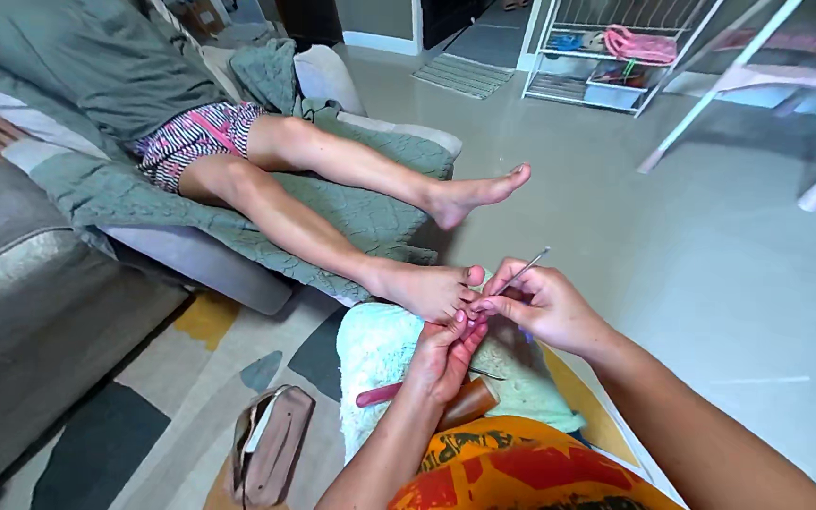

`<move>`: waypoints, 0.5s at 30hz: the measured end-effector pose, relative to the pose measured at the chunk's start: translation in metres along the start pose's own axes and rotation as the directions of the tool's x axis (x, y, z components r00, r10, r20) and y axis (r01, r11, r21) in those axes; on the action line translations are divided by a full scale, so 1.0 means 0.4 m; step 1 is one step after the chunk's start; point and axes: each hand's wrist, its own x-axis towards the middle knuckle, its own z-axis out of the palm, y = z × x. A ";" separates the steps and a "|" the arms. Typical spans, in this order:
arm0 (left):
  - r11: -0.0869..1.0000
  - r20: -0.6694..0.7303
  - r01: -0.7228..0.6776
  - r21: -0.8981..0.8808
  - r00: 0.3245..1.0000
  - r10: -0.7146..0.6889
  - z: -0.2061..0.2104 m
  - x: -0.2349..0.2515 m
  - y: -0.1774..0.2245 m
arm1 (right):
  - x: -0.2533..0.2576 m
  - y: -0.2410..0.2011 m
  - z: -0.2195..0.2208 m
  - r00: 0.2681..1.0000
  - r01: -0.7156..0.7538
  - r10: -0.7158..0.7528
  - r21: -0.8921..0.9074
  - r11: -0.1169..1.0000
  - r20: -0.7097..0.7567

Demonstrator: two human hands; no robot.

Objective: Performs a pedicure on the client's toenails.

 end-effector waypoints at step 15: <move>0.996 0.007 -0.042 0.085 0.999 0.042 -0.003 0.001 -0.006 | -0.017 0.032 0.004 0.999 -0.042 0.044 0.063 0.997 -0.029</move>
